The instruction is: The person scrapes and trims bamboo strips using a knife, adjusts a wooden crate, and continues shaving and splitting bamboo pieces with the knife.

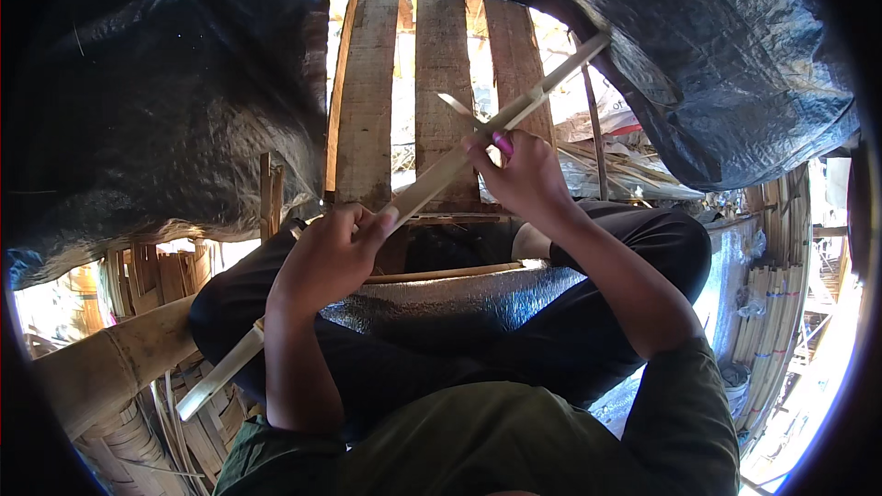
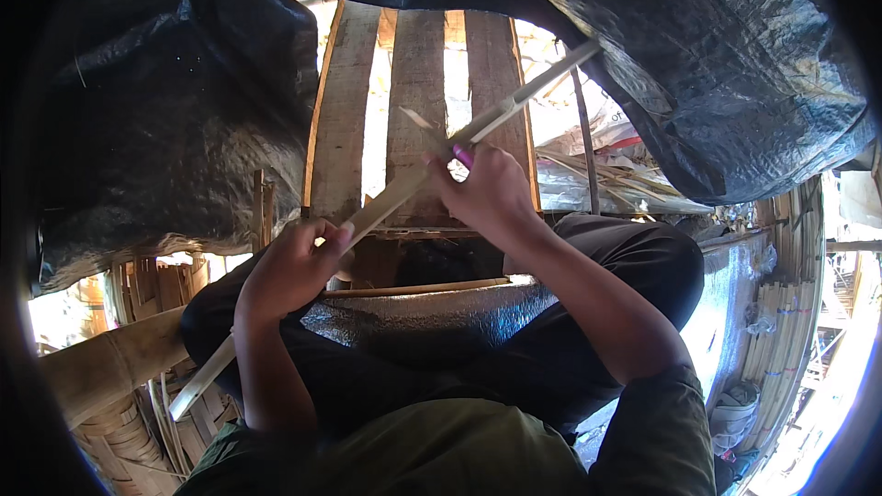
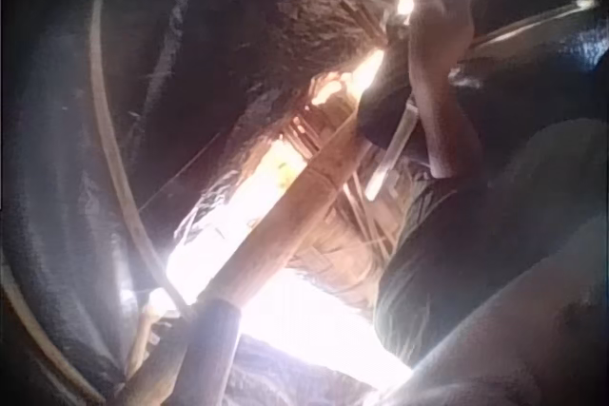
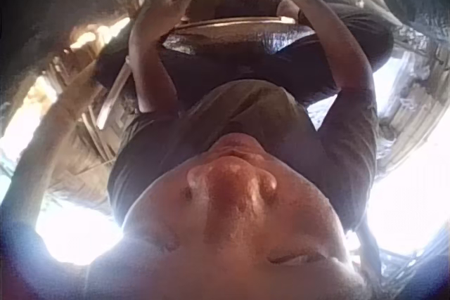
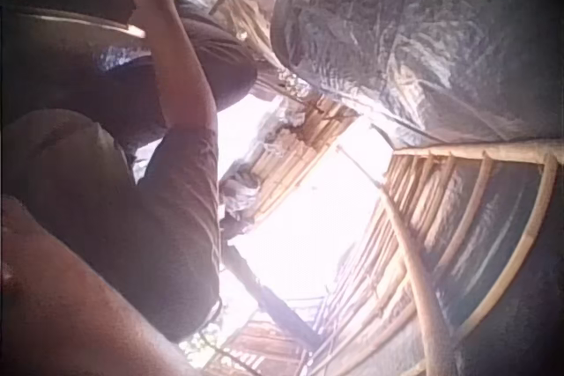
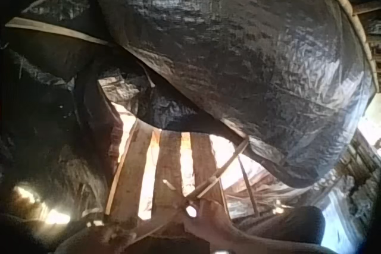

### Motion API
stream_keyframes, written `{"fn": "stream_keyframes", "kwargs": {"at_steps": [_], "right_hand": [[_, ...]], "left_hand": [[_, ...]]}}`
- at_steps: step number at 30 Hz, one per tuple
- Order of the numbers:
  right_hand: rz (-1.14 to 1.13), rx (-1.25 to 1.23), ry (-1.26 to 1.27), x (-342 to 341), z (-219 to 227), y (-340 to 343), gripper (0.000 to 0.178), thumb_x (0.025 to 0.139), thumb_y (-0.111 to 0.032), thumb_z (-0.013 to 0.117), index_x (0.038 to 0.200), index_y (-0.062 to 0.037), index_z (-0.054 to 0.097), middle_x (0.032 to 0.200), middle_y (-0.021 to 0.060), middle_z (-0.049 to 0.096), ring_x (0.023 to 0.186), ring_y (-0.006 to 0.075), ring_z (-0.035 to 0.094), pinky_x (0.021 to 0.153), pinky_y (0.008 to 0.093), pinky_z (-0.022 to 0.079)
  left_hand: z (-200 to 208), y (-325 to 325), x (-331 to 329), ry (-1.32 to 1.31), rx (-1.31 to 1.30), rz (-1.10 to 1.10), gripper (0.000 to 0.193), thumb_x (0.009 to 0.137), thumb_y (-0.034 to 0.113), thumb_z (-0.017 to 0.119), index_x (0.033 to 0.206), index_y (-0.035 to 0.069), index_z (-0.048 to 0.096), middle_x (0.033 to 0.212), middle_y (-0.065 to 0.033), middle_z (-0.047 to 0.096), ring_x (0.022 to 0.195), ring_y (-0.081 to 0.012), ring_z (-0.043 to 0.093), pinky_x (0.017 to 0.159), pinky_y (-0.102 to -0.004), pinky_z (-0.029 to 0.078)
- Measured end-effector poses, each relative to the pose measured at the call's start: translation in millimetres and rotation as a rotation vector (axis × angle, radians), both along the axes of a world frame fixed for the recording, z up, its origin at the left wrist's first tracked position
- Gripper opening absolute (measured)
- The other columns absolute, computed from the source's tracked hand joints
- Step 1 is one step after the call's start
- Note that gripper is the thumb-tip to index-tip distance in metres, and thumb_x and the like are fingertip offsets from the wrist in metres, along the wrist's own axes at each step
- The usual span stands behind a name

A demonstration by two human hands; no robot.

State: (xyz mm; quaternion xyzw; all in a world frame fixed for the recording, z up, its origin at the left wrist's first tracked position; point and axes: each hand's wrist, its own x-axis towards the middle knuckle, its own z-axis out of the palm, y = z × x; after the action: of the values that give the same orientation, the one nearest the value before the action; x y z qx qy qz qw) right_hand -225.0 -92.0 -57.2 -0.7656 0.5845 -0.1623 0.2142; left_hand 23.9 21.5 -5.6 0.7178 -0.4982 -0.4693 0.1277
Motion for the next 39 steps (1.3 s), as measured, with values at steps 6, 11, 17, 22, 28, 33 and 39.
{"fn": "stream_keyframes", "kwargs": {"at_steps": [6, 11, 17, 22, 28, 33, 39], "right_hand": [[-0.129, 0.223, -0.270, 6.1, -0.2, -9.5, 0.048, 0.096, -0.033, 0.072, 0.066, 0.0020, 0.061, 0.051, 0.0107, 0.055, 0.045, 0.0184, 0.057, 0.048, 0.0400, 0.044], [-0.118, 0.238, -0.230, 19.2, 6.3, -5.4, 0.044, 0.095, -0.030, 0.069, 0.069, 0.0039, 0.060, 0.052, 0.0134, 0.056, 0.046, 0.0218, 0.060, 0.048, 0.0409, 0.046], [-0.024, 0.069, -0.220, 28.2, 5.4, -6.8, 0.048, 0.099, -0.036, 0.067, 0.072, 0.0030, 0.062, 0.053, 0.0136, 0.057, 0.049, 0.0283, 0.061, 0.054, 0.0434, 0.047], [0.008, 0.071, -0.228, 29.5, 3.5, 10.4, 0.053, 0.099, -0.040, 0.061, 0.065, 0.0014, 0.063, 0.059, 0.0204, 0.062, 0.059, 0.0436, 0.067, 0.058, 0.0496, 0.054], [0.124, 0.042, 0.001, 28.8, -0.9, 27.3, 0.034, 0.096, -0.021, 0.061, 0.070, -0.0002, 0.061, 0.063, 0.0169, 0.064, 0.057, 0.0397, 0.065, 0.057, 0.0486, 0.052], [0.390, -0.871, 0.269, 26.6, -36.6, 30.7, 0.020, 0.076, -0.007, 0.070, 0.065, -0.0081, 0.054, 0.058, 0.0058, 0.045, 0.050, 0.0262, 0.053, 0.045, 0.0422, 0.042], [0.375, -0.915, 0.261, 18.7, -29.9, 3.5, 0.021, 0.078, -0.009, 0.068, 0.064, -0.0105, 0.052, 0.060, 0.0021, 0.041, 0.049, 0.0208, 0.048, 0.043, 0.0381, 0.040]], "left_hand": [[9.1, 11.5, -7.6, -0.150, -0.267, -0.212, 0.031, 0.097, 0.030, 0.070, 0.105, 0.000, 0.069, 0.082, -0.0188, 0.072, 0.076, -0.0334, 0.072, 0.071, -0.0427, 0.053], [-10.1, 11.4, -29.4, -0.114, -0.355, -0.109, 0.027, 0.099, 0.023, 0.067, 0.113, 0.000, 0.063, 0.087, -0.0231, 0.071, 0.085, -0.0435, 0.070, 0.075, -0.0503, 0.053], [-15.7, 3.9, -29.4, -0.198, -0.219, -0.069, 0.030, 0.104, 0.030, 0.059, 0.105, -0.001, 0.063, 0.083, -0.0241, 0.069, 0.087, -0.0447, 0.070, 0.078, -0.0529, 0.052], [-13.7, -0.4, -28.5, -0.194, -0.199, -0.119, 0.036, 0.107, 0.032, 0.054, 0.101, -0.002, 0.063, 0.081, -0.0247, 0.068, 0.086, -0.0459, 0.069, 0.077, -0.0539, 0.052], [-23.5, 1.3, -31.4, -0.174, -0.252, -0.103, 0.034, 0.108, 0.028, 0.053, 0.096, -0.003, 0.059, 0.083, -0.0280, 0.067, 0.086, -0.0482, 0.067, 0.073, -0.0541, 0.051], [-28.4, 1.9, -29.6, -0.158, -0.255, -0.112, 0.033, 0.108, 0.026, 0.053, 0.093, -0.004, 0.056, 0.084, -0.0298, 0.066, 0.087, -0.0491, 0.066, 0.072, -0.0546, 0.051], [-34.2, -0.2, -36.6, -0.202, -0.339, -0.134, 0.029, 0.107, 0.021, 0.055, 0.092, -0.004, 0.056, 0.081, -0.0294, 0.066, 0.083, -0.0483, 0.068, 0.071, -0.0547, 0.053]]}}
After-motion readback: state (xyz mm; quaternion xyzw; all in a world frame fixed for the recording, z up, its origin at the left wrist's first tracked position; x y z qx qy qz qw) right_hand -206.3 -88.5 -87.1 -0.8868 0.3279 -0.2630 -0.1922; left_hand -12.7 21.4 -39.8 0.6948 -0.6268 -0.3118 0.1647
